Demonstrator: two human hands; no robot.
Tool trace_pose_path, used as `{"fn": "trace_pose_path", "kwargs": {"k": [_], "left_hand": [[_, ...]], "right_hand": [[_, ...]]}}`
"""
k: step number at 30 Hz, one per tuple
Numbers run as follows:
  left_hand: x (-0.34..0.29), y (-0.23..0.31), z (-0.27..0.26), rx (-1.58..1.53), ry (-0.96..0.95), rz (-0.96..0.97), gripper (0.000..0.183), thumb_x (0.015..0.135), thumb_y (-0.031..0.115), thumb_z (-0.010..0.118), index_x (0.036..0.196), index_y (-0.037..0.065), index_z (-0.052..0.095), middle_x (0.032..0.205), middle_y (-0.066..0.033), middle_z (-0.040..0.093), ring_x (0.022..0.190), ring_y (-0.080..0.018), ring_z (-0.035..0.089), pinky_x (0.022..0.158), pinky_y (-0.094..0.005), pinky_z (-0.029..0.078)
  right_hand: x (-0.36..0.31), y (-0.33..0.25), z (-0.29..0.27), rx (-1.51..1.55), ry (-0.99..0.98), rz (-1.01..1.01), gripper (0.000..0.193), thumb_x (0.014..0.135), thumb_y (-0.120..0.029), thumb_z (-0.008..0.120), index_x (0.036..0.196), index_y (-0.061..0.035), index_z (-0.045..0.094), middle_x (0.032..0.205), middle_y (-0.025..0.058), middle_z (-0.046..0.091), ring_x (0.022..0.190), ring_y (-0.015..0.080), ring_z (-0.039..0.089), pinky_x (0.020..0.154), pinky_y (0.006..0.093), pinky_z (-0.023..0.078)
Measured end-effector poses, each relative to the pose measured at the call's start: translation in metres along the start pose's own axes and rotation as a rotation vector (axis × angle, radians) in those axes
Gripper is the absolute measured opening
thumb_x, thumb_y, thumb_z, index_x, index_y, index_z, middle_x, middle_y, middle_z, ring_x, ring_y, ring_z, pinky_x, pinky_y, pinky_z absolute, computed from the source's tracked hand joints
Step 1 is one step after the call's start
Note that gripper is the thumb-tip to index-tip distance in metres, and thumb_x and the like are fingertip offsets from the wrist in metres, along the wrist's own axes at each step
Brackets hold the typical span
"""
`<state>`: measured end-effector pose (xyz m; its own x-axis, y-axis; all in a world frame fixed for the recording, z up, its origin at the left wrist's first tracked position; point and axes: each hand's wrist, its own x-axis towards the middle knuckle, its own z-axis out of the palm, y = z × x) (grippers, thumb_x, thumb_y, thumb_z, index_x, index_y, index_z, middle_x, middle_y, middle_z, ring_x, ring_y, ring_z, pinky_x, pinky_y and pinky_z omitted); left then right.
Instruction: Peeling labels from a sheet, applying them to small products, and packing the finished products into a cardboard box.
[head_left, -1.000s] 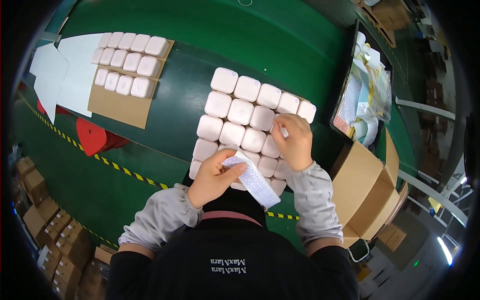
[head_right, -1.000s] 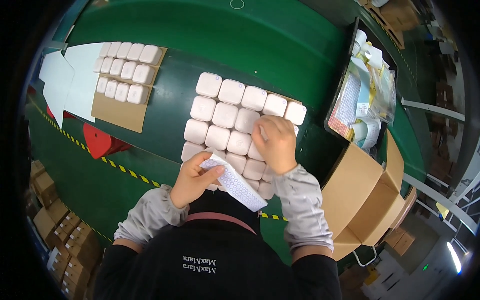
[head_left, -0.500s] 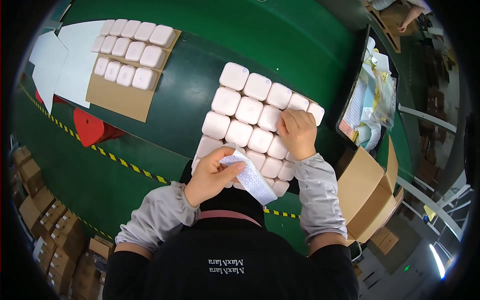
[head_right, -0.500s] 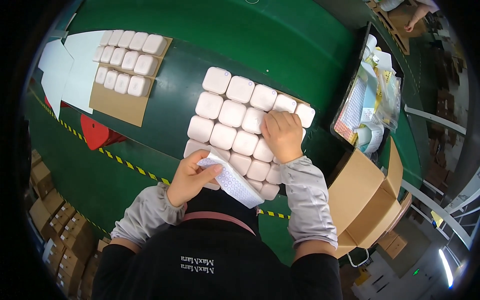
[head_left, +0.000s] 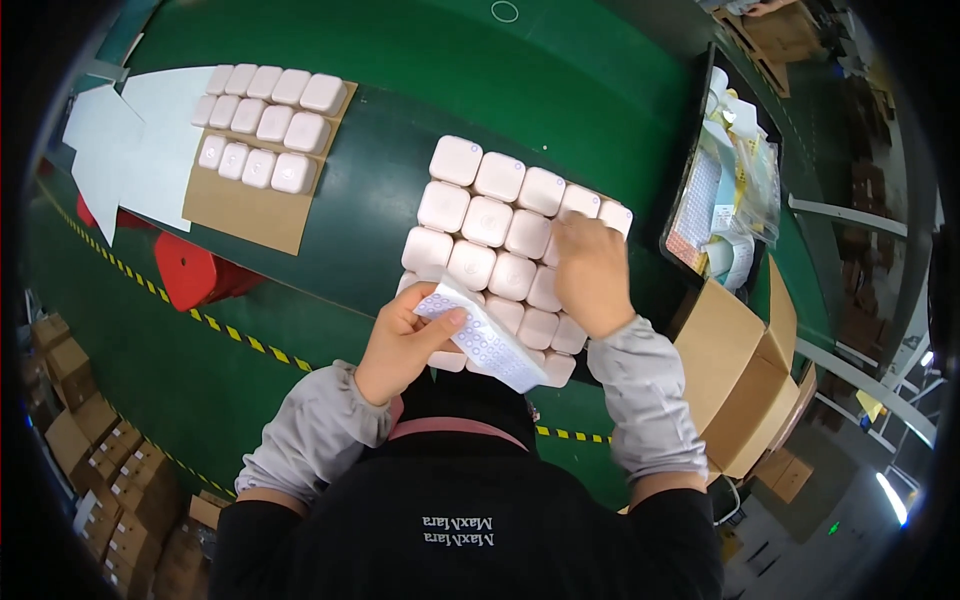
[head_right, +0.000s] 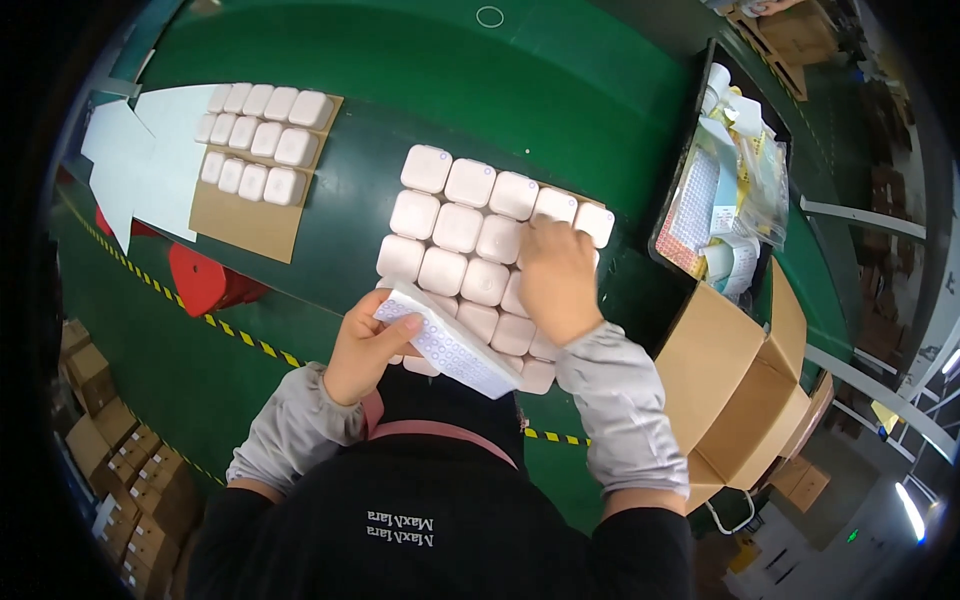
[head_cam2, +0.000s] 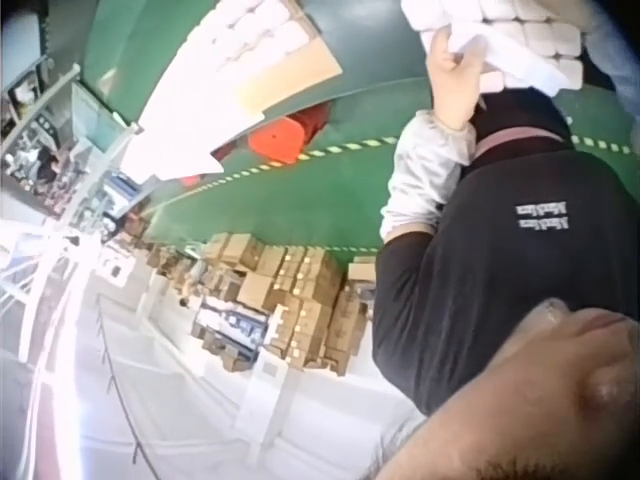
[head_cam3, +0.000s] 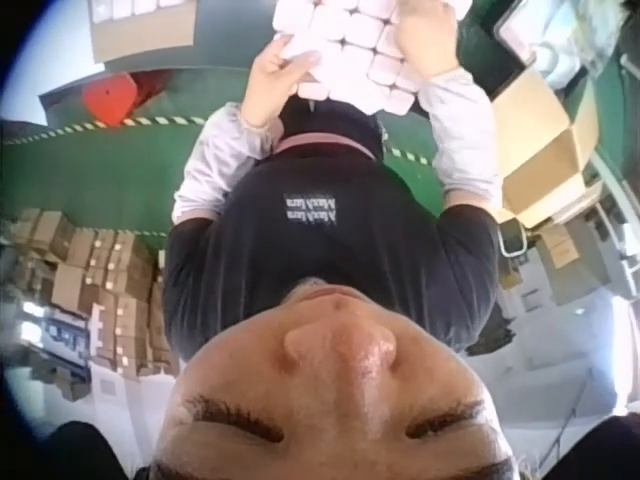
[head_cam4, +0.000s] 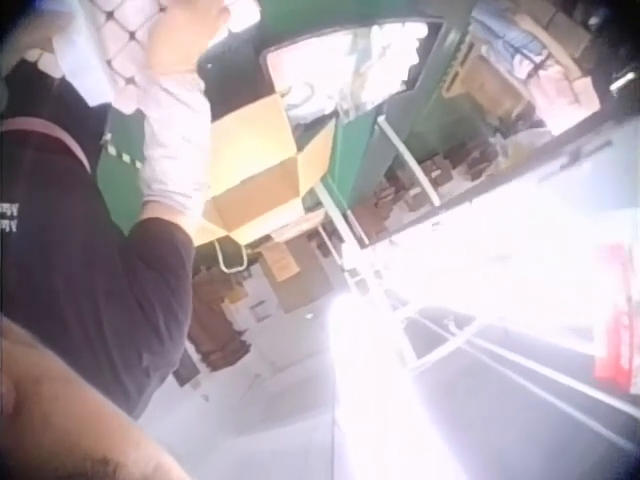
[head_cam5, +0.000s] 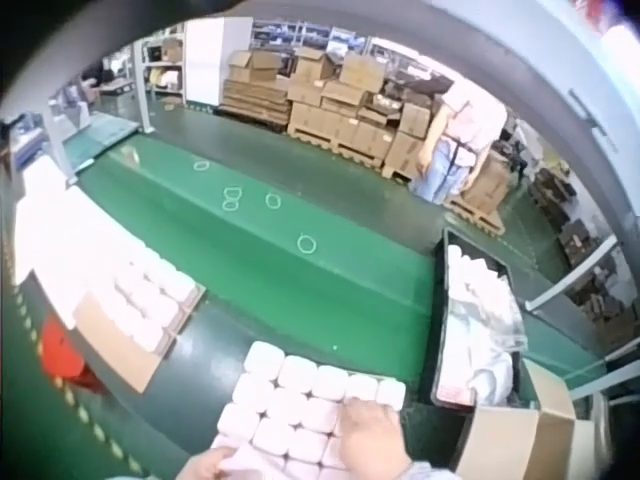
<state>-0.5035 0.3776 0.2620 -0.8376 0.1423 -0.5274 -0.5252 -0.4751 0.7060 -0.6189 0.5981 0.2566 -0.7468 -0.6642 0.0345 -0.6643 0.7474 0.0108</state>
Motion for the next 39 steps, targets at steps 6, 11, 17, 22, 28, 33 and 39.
{"fn": "trace_pose_path", "kwargs": {"k": [6, 11, 17, 22, 28, 33, 39], "left_hand": [[-0.014, 0.014, -0.001, -0.185, 0.048, 0.129, 0.031, 0.095, 0.01, 0.057, 0.122, -0.002, 0.048, 0.108, -0.0118, 0.064, 0.097, -0.0211, 0.066, 0.08, -0.0362, 0.058], [-0.023, 0.023, 0.015, -0.24, 0.047, 0.25, 0.031, 0.095, 0.009, 0.056, 0.123, -0.001, 0.046, 0.11, -0.0132, 0.063, 0.098, -0.0232, 0.066, 0.083, -0.0388, 0.058], [-0.036, 0.03, 0.028, -0.157, 0.171, 0.341, 0.028, 0.095, 0.008, 0.055, 0.121, -0.001, 0.046, 0.108, -0.0128, 0.063, 0.097, -0.022, 0.066, 0.085, -0.036, 0.056], [-0.045, 0.04, 0.031, 0.021, 0.312, 0.438, 0.037, 0.092, 0.007, 0.059, 0.126, 0.002, 0.044, 0.109, -0.0146, 0.062, 0.102, -0.0245, 0.062, 0.09, -0.0392, 0.051], [-0.047, 0.086, 0.049, 1.521, 0.012, 1.061, 0.051, 0.074, 0.03, 0.076, 0.117, 0.008, 0.059, 0.104, -0.0123, 0.063, 0.1, -0.0327, 0.059, 0.09, -0.0421, 0.043], [-0.046, 0.088, 0.022, 1.443, -0.21, 0.885, 0.041, 0.075, 0.025, 0.077, 0.11, 0.009, 0.062, 0.08, -0.0134, 0.067, 0.068, -0.0306, 0.065, 0.06, -0.0362, 0.049], [-0.07, 0.121, -0.008, 1.233, -0.44, 0.501, 0.03, 0.081, 0.028, 0.073, 0.101, 0.008, 0.063, 0.073, -0.0152, 0.066, 0.067, -0.0315, 0.064, 0.06, -0.0401, 0.047]], "right_hand": [[-0.066, -0.002, -0.048, 1.555, -0.166, 0.506, 0.043, 0.094, -0.029, 0.057, 0.123, 0.0028, 0.056, 0.118, 0.0107, 0.063, 0.11, 0.0187, 0.056, 0.098, 0.0338, 0.04], [-0.087, -0.024, -0.053, 1.687, -0.207, 0.316, 0.062, 0.085, -0.017, 0.071, 0.138, -0.0017, 0.041, 0.126, 0.0123, 0.056, 0.113, 0.0193, 0.054, 0.1, 0.0348, 0.039], [-0.083, -0.027, -0.057, 1.582, 0.026, 0.439, 0.048, 0.085, 0.002, 0.067, 0.129, 0.0002, 0.048, 0.112, 0.0102, 0.06, 0.097, 0.014, 0.061, 0.078, 0.0244, 0.051], [-0.078, -0.022, -0.051, 1.583, 0.124, 0.464, 0.036, 0.086, 0.0, 0.067, 0.119, 0.0016, 0.055, 0.102, 0.0081, 0.062, 0.088, 0.0118, 0.062, 0.072, 0.0227, 0.052], [-0.059, -0.046, -0.07, 1.422, 0.082, 0.356, 0.035, 0.085, -0.002, 0.069, 0.118, 0.0028, 0.056, 0.096, 0.0061, 0.064, 0.083, 0.0073, 0.06, 0.07, 0.0199, 0.049], [-0.055, -0.082, -0.081, 1.488, 0.125, 0.307, 0.037, 0.085, -0.002, 0.068, 0.12, 0.0019, 0.054, 0.097, 0.0064, 0.065, 0.082, 0.0086, 0.061, 0.07, 0.0202, 0.048], [-0.053, -0.121, -0.097, 1.313, 0.17, 0.289, 0.018, 0.084, -0.008, 0.072, 0.097, 0.0013, 0.064, 0.082, 0.0035, 0.068, 0.077, 0.008, 0.061, 0.066, 0.0218, 0.048]]}}
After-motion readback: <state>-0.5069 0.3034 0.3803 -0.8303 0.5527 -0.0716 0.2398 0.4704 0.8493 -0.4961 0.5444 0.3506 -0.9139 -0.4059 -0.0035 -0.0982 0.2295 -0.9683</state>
